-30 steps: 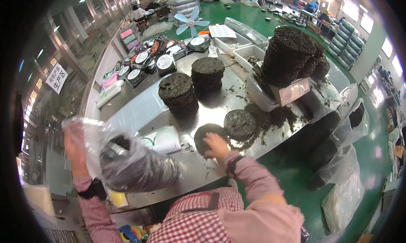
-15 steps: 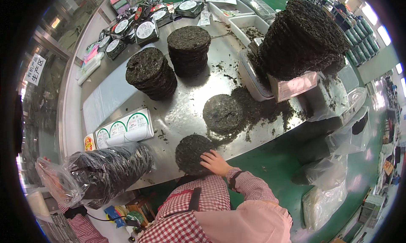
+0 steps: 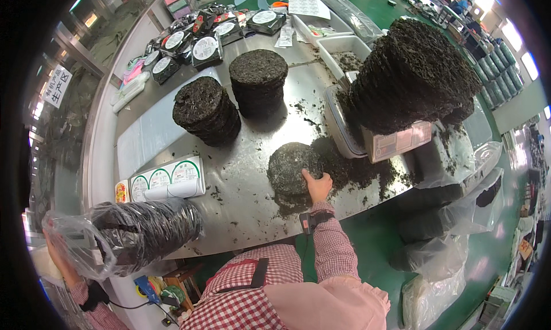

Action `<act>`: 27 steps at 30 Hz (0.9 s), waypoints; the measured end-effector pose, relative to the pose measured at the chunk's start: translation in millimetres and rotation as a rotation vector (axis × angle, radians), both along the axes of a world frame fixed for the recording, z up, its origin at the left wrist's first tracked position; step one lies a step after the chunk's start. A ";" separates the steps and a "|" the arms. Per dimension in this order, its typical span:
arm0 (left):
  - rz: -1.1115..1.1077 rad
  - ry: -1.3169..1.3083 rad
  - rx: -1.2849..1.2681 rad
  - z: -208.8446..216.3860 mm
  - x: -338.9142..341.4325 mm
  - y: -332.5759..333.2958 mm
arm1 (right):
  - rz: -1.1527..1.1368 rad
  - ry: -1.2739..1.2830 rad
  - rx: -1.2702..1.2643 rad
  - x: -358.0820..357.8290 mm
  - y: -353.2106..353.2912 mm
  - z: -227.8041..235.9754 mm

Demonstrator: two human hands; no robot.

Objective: The person places a compressed tea cake into a plastic bag, twists the bag closed, and then applies round labels to the top and bottom of the package.

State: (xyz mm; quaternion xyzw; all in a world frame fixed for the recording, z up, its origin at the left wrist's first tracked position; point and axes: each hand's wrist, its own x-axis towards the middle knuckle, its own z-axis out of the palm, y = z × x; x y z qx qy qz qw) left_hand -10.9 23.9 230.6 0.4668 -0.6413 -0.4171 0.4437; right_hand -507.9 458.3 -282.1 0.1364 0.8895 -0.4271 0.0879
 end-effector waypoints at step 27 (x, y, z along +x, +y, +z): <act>0.241 0.632 0.212 -62.8 70.1 248.8 | 0.513 -0.467 -1.185 3.2 -94.8 111.3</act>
